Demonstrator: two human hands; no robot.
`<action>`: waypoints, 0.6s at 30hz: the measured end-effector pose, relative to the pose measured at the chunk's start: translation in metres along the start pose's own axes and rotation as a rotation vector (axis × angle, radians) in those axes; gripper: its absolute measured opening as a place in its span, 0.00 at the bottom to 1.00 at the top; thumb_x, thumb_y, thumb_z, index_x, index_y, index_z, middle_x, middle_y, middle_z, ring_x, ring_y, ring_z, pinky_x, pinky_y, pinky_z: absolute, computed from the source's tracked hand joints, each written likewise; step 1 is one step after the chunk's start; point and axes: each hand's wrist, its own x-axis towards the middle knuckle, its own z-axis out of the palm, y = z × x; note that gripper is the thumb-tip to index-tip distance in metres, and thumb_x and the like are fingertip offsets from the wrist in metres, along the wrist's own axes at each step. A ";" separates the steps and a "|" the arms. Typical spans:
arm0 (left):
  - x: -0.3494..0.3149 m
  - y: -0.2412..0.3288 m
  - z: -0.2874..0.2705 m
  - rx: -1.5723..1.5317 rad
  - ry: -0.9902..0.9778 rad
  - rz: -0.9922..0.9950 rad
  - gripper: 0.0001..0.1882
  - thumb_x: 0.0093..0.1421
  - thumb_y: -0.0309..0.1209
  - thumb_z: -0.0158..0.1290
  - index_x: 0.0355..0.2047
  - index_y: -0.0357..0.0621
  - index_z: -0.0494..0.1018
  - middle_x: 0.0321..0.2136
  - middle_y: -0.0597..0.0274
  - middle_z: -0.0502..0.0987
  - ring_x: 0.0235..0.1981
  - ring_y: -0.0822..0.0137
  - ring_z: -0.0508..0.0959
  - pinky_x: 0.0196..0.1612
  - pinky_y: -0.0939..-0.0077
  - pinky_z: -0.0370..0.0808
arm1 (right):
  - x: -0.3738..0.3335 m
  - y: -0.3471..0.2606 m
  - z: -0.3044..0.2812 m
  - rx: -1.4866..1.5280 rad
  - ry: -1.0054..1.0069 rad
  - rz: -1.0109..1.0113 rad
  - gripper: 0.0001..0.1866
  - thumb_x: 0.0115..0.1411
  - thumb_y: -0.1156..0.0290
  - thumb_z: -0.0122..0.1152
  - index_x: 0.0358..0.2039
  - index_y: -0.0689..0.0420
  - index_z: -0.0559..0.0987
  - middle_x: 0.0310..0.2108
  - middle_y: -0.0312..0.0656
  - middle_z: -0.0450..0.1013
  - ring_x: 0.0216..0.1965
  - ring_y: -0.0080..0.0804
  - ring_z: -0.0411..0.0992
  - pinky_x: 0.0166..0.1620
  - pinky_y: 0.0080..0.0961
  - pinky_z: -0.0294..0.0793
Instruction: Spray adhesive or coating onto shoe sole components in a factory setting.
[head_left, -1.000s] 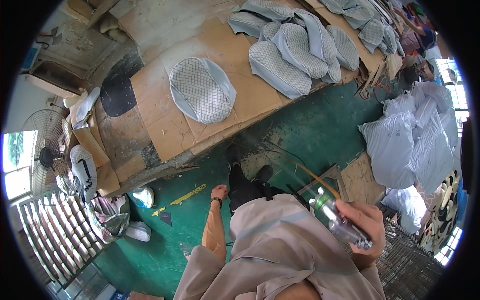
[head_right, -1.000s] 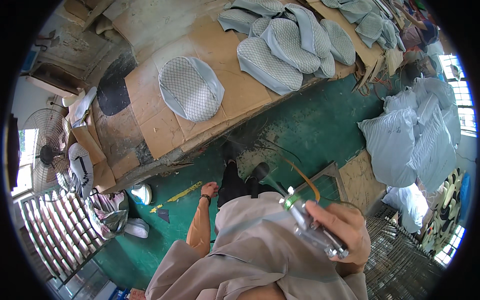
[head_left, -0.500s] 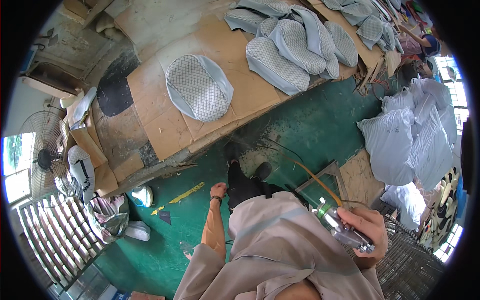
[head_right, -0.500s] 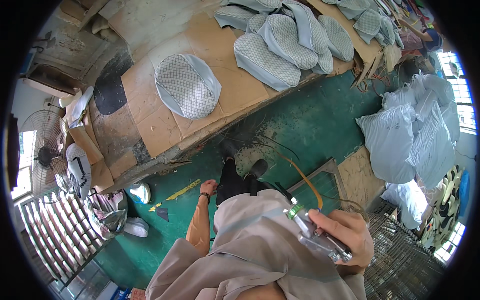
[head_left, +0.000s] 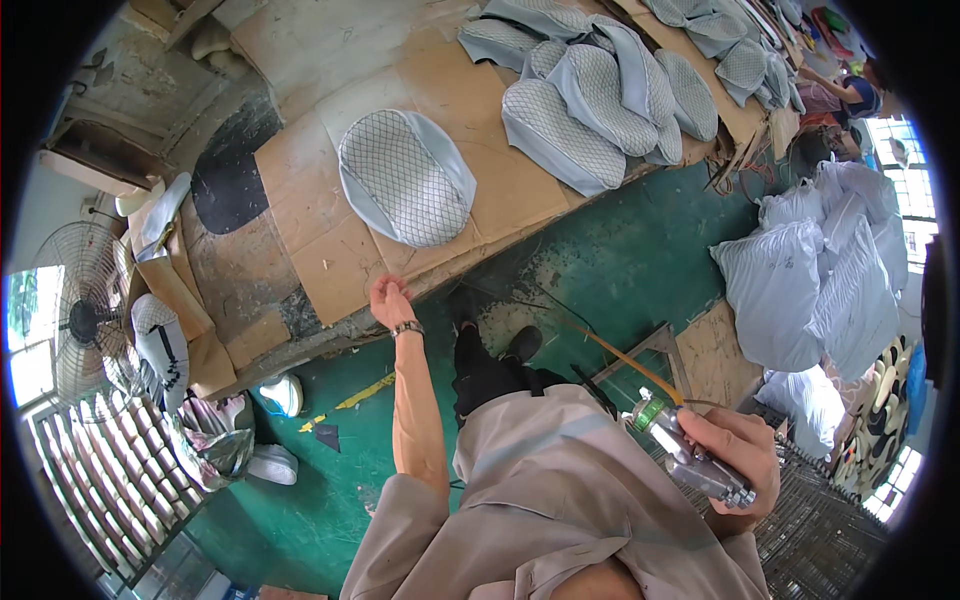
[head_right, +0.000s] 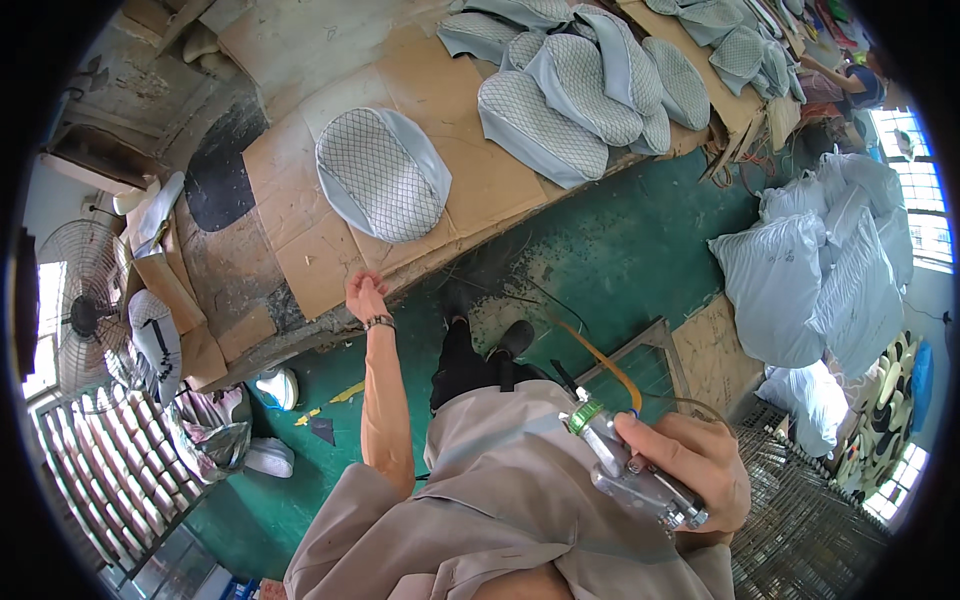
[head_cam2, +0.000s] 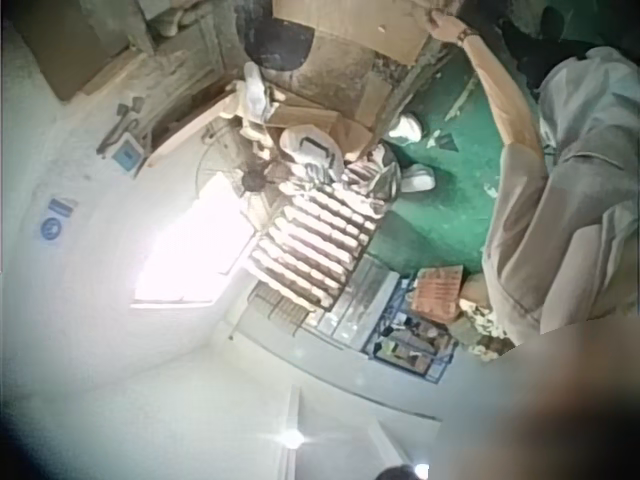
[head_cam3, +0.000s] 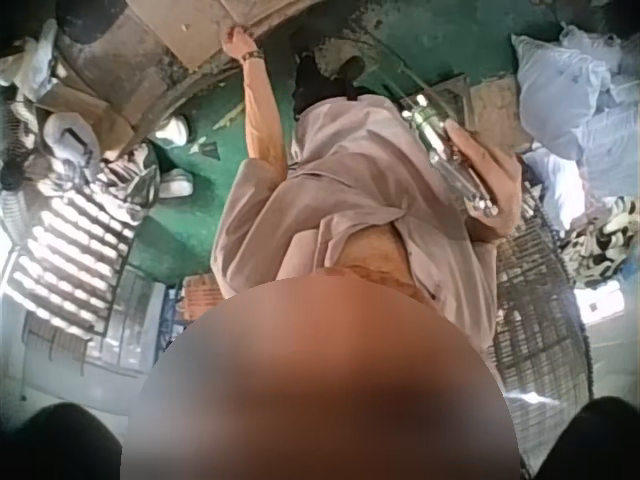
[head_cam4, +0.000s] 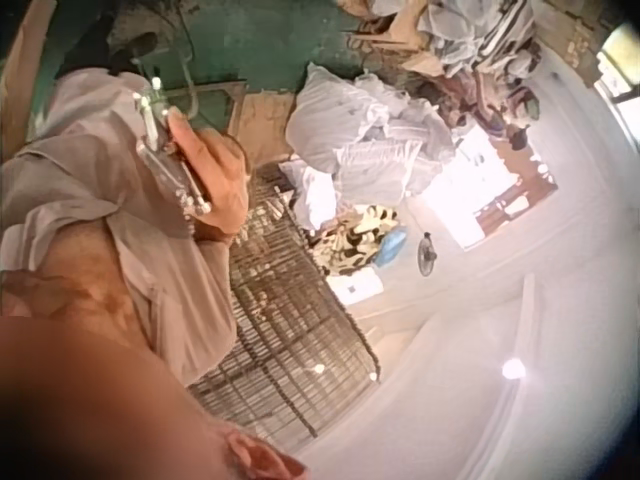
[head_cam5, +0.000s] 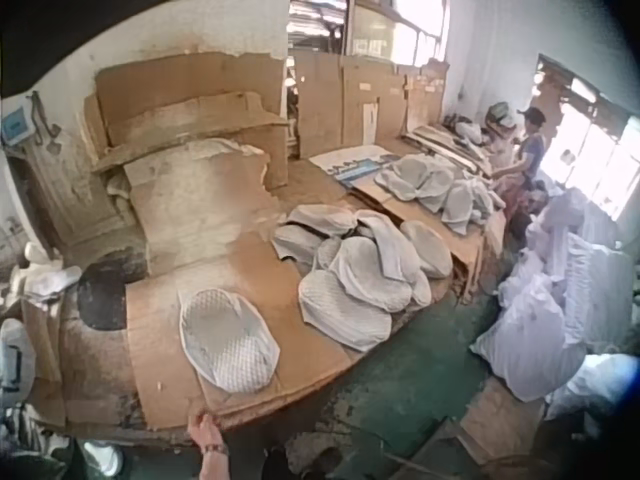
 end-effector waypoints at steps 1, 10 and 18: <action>0.006 0.004 0.004 -0.026 0.030 0.007 0.11 0.69 0.21 0.51 0.51 0.39 0.75 0.41 0.57 0.84 0.36 0.66 0.84 0.33 0.72 0.84 | 0.004 -0.003 -0.001 -0.008 -0.040 0.002 0.32 0.52 0.68 0.72 0.58 0.65 0.81 0.26 0.42 0.76 0.24 0.36 0.76 0.28 0.29 0.74; 0.032 0.023 0.049 0.009 -0.074 -0.097 0.14 0.68 0.27 0.58 0.52 0.37 0.77 0.38 0.60 0.83 0.32 0.70 0.83 0.28 0.76 0.81 | 0.034 -0.018 0.004 -0.076 -0.046 -0.014 0.30 0.55 0.64 0.69 0.57 0.68 0.81 0.26 0.43 0.75 0.24 0.37 0.76 0.29 0.29 0.73; 0.060 0.030 0.060 0.101 -0.100 -0.103 0.18 0.64 0.33 0.63 0.46 0.30 0.79 0.28 0.57 0.83 0.25 0.68 0.82 0.25 0.75 0.80 | 0.061 -0.039 0.032 -0.017 0.060 -0.030 0.32 0.52 0.67 0.72 0.59 0.64 0.81 0.24 0.41 0.74 0.24 0.34 0.76 0.28 0.28 0.73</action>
